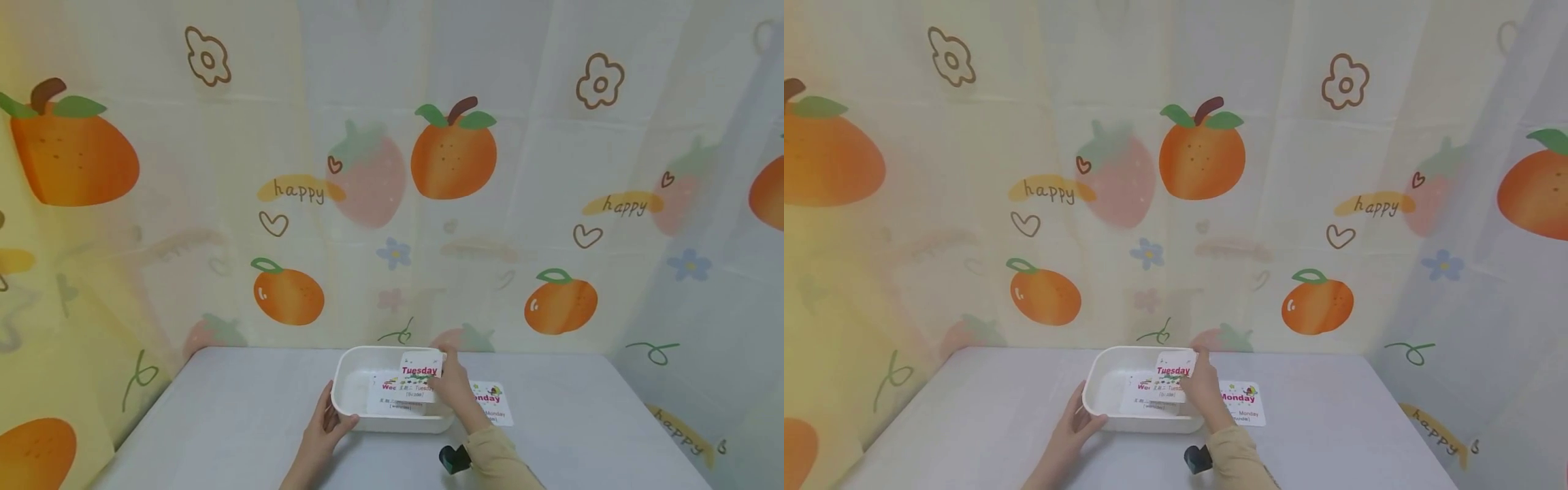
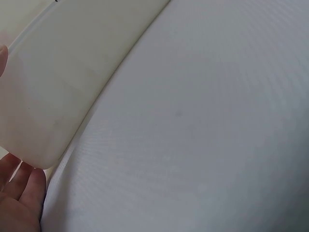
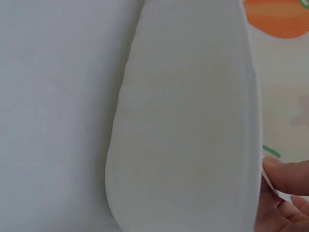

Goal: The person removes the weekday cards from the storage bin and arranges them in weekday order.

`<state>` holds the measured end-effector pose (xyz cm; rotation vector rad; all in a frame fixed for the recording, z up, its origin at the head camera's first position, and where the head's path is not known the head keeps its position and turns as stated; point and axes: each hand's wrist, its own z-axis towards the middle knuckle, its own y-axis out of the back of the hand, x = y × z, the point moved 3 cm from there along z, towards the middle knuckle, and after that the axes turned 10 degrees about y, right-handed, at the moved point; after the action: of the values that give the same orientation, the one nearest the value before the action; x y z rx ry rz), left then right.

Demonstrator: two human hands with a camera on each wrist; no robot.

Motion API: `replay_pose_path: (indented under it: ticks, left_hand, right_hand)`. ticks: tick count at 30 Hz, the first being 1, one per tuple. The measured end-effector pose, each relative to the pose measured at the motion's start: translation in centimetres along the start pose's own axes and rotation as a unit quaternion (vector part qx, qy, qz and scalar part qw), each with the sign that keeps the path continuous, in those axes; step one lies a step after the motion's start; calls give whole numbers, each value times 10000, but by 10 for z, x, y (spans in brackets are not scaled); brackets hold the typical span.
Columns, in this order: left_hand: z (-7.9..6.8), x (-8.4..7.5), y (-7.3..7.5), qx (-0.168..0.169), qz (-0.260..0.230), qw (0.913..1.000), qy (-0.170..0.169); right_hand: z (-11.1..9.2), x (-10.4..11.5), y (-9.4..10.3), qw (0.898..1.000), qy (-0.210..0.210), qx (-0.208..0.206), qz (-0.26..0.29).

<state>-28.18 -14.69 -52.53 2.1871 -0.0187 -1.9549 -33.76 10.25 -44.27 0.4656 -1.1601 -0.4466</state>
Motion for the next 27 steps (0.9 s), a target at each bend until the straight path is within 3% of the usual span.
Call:
replay_pose_path:
  ticks: [8, 17, 22, 27]
  left_hand:
    - [-1, -1, 0, 24, 9, 10000, -24]
    - [-2, -2, -1, -9, 5, 10000, 57]
    - [0, 0, 0, -42, -2, 9999, 148]
    - [-2, -2, 0, -32, -33, 10000, 28]
  right_hand:
    - [-17, -11, 24, 9960, -115, -255, 845]
    - [-42, -49, 51, 9740, -974, -566, 1965]
    - [-52, -64, 76, 9711, -1200, -761, 1919]
    - [-58, -81, 102, 9728, -1329, -857, 1691]
